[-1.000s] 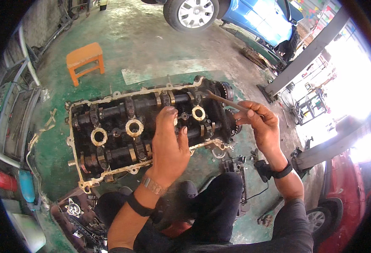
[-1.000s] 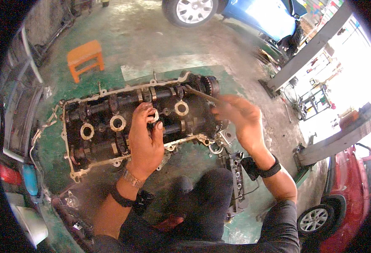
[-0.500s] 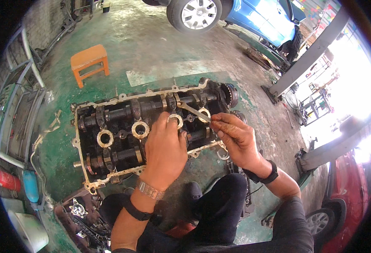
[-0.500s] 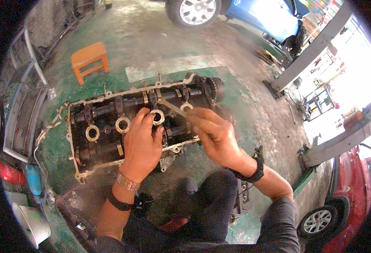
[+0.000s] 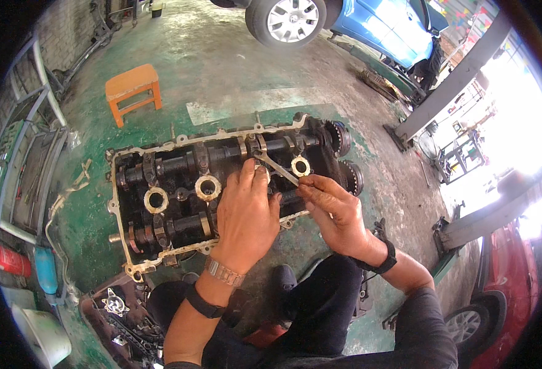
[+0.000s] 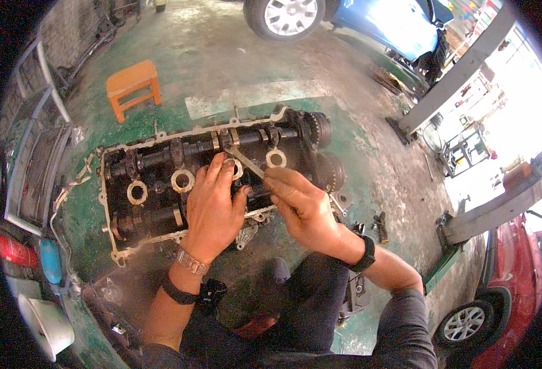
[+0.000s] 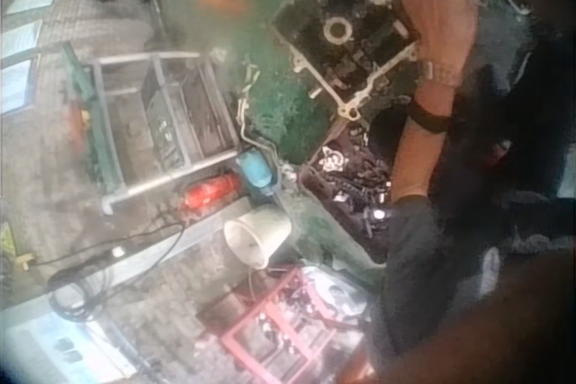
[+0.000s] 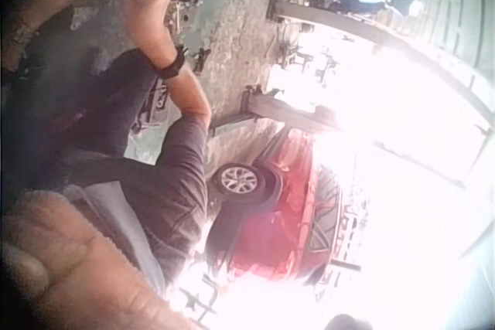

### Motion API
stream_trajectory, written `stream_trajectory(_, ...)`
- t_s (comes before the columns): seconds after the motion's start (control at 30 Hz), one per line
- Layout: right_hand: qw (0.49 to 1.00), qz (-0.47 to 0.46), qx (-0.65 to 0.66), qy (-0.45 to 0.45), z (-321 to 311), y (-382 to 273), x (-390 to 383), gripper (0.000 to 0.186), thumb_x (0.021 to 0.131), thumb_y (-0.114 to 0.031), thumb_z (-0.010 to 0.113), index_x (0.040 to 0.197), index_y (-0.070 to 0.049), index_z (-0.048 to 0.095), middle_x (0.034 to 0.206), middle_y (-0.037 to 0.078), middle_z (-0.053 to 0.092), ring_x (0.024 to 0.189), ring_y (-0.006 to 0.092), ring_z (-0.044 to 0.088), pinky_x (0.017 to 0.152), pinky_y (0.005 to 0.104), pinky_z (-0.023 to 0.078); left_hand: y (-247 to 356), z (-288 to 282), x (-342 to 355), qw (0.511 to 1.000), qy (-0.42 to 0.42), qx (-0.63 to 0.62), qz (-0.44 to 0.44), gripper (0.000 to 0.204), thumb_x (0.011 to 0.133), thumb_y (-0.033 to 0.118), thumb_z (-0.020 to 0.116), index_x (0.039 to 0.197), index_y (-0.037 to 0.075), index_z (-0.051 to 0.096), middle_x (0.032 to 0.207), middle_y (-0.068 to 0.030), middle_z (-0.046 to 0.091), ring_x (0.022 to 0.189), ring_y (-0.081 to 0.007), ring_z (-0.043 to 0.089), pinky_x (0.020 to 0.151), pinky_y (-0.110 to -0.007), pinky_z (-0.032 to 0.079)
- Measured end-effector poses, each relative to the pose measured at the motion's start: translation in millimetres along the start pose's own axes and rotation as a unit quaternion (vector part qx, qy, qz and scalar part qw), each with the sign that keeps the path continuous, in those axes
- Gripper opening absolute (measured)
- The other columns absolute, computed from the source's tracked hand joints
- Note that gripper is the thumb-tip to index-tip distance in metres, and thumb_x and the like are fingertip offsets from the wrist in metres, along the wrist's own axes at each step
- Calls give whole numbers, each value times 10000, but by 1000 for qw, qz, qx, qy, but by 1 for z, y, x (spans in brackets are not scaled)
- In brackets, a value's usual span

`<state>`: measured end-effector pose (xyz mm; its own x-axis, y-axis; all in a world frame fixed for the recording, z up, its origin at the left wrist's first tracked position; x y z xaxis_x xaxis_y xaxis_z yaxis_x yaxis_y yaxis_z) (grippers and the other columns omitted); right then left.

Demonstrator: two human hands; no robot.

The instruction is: The person uses a wrench to tighten bolts on an engine block placed on the floor. They repeatedly reposition the wrench and apply torque to multiple bolt locations across the engine's top surface.

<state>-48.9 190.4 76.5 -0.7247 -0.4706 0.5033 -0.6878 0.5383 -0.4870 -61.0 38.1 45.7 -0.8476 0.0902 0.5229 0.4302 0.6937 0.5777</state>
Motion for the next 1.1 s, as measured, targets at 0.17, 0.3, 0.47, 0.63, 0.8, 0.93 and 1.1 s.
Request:
stream_trajectory(0.17,999,-12,-37,-5,5,-5,-5,297,889,118,620,1178,68,663,1256,236,629,1079,331,693,901,350,564,0,1,0,1000,-6,2,1,497,867,141,709,1260,-126,562,1371,-282,526,1186,-420,536,1017,-468,466)
stream_trajectory(0.3,999,-1,-43,10,6,-3,-9,312,871,110,642,1178,61,668,1262,249,625,1097,353,683,911,352,555,0,1,0,1000,1,-1,3,481,870,152,713,1251,-101,567,1387,-267,530,1191,-433,533,1011,-479,464)
stream_trajectory(0.47,998,-2,-56,9,11,-5,-10,312,867,104,649,1176,67,669,1259,262,628,1074,370,691,906,353,555,0,2,-1,1000,-8,12,3,516,870,149,705,1276,-128,548,1377,-287,520,1205,-427,524,1035,-468,455)
stream_trajectory(0.63,999,25,-43,4,12,-4,-10,309,871,87,662,1179,71,666,1241,280,637,1075,390,691,907,367,554,0,2,-1,1000,-6,1,6,535,867,165,716,1295,-101,538,1397,-265,522,1215,-429,524,1037,-466,455)
stream_trajectory(0.8,998,23,-63,8,16,-6,-14,306,866,69,686,1172,73,667,1265,290,630,1084,399,687,913,379,552,-2,3,-1,1000,-9,2,-3,553,859,171,728,1309,-85,533,1406,-254,524,1227,-426,522,1044,-462,454)
stream_trajectory(0.93,997,16,-71,7,18,-5,-15,312,863,59,698,1173,65,669,1266,288,632,1081,398,690,913,384,555,-2,4,0,1000,-11,-1,-5,562,857,169,732,1316,-84,529,1404,-248,526,1232,-418,522,1050,-458,451)
stream_trajectory(1.1,998,34,-45,0,17,-3,-13,311,858,61,700,1168,69,671,1255,284,640,1069,388,698,900,378,564,-1,3,-1,1000,-8,1,-4,579,859,167,728,1335,-85,517,1401,-238,526,1232,-412,522,1051,-453,451)
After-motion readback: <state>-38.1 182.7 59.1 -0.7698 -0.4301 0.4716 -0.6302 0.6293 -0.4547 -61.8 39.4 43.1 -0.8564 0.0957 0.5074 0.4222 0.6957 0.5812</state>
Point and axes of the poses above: each hand's wrist, its own x-axis towards the middle knuckle, its own z-axis out of the palm, y = z × x, the point moved 8 cm from there along x, towards the middle knuckle
